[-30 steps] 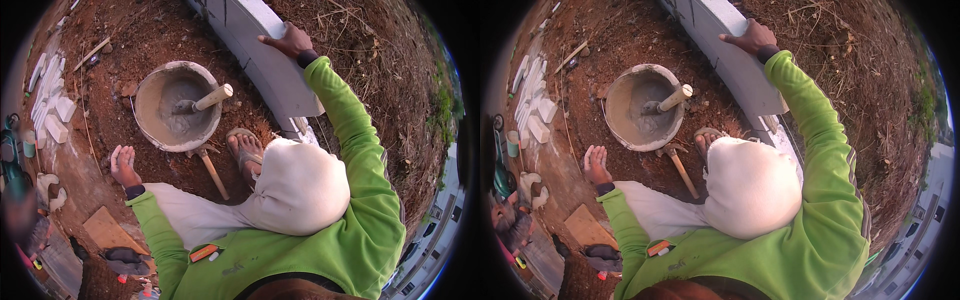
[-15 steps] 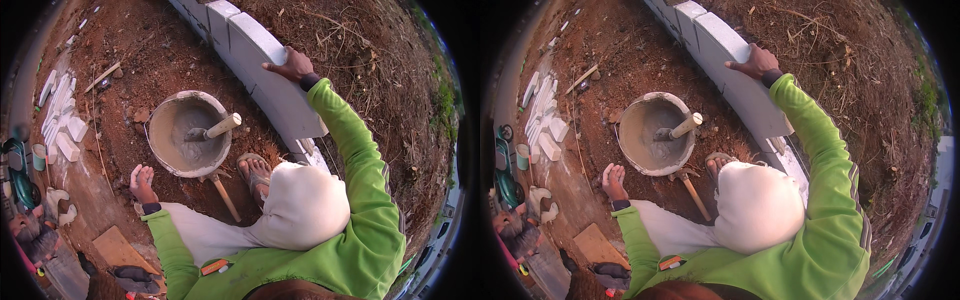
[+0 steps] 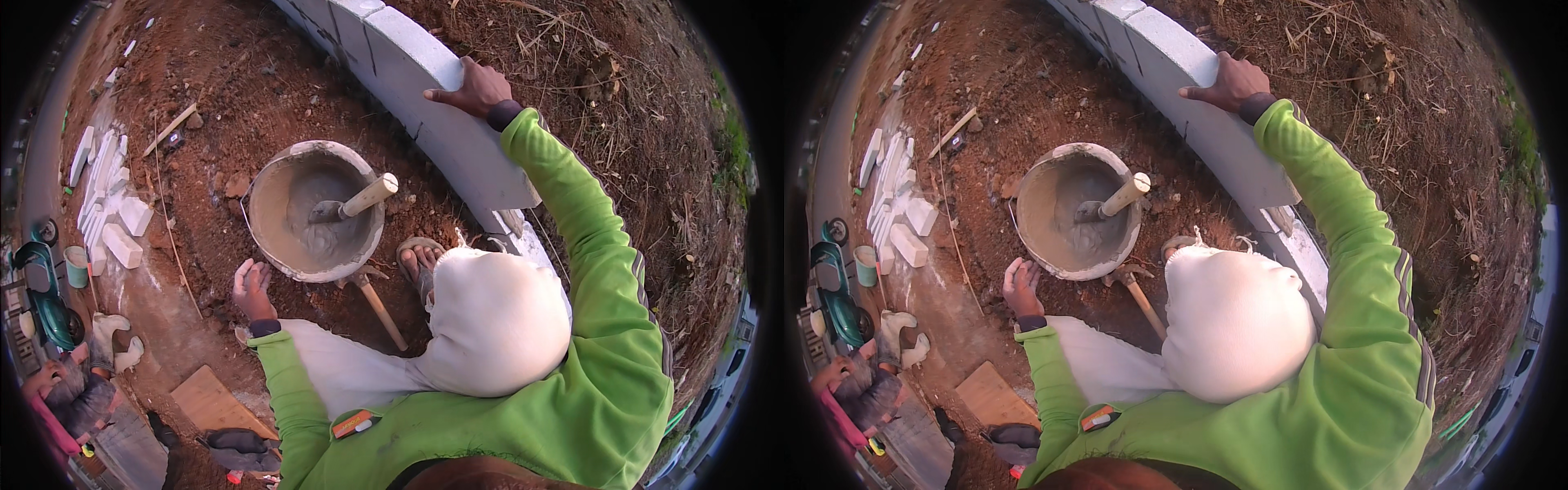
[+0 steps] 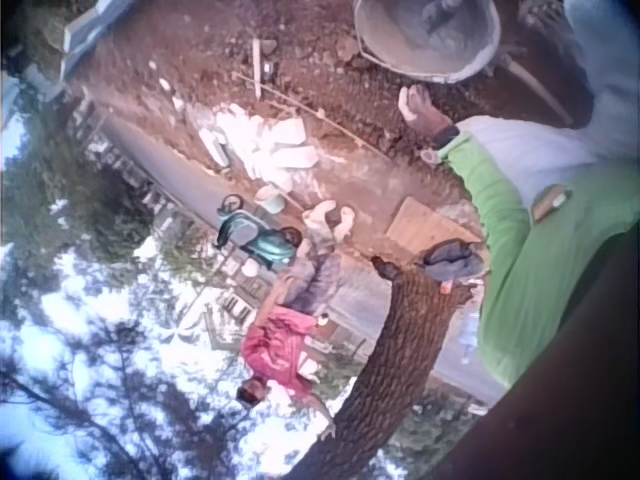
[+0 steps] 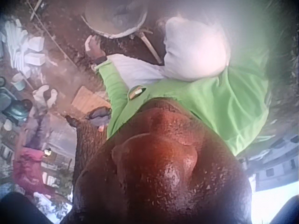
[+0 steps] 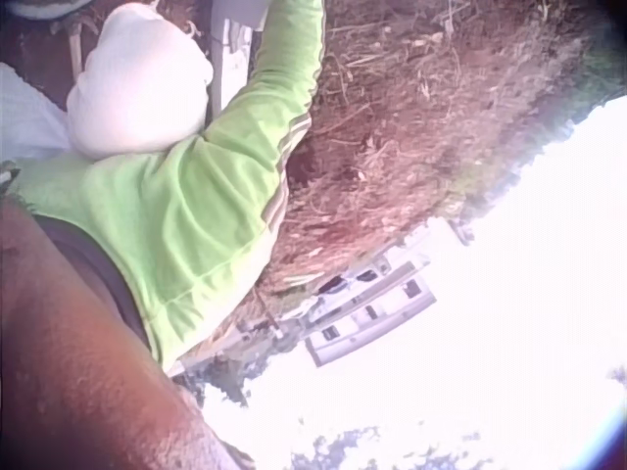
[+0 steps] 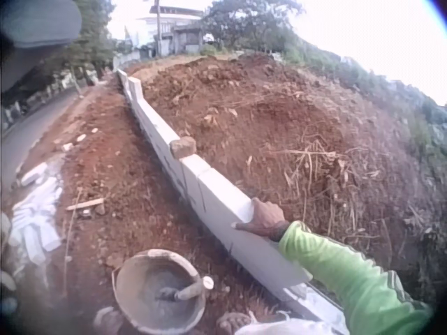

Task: The person applies mortar to white bricks using a trowel and places them on a low wall, tapping them into place with a hammer. They continue this process by adding mortar between the joints and smoothing it with the trowel.

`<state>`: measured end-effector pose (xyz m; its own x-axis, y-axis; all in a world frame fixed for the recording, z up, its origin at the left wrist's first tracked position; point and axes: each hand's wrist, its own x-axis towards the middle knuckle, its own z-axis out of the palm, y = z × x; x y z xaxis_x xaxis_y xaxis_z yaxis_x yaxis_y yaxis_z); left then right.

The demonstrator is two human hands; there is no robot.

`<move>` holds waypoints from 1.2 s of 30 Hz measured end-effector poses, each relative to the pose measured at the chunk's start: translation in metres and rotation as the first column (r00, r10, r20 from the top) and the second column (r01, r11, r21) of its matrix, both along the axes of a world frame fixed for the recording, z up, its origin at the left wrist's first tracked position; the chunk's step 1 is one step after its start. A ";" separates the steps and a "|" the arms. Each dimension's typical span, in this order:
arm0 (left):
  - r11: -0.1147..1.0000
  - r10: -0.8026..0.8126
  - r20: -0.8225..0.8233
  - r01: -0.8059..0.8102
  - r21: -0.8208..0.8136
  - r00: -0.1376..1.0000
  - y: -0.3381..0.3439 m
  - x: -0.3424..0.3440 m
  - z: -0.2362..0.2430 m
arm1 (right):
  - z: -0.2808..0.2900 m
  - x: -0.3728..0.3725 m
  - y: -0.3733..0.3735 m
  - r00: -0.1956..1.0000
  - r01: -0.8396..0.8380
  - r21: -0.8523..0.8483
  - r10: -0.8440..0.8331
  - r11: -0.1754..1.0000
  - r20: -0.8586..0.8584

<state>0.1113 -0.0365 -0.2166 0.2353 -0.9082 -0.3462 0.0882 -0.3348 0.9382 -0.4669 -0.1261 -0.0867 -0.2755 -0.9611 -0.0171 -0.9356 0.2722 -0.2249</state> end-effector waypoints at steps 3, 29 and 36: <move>1.000 -0.005 -0.009 0.005 -0.005 1.000 -0.004 -0.006 -0.004 | -0.006 -0.006 0.001 1.000 -0.010 -0.039 0.009 0.999 -0.017; 0.998 -0.034 0.115 0.026 0.064 0.993 -0.009 -0.012 -0.007 | 0.023 0.008 0.013 0.995 0.055 0.022 -0.056 0.998 0.080; 0.998 -0.045 0.112 0.039 0.056 0.993 -0.012 -0.015 -0.012 | 0.031 0.008 0.017 0.995 0.071 0.040 -0.073 0.997 0.065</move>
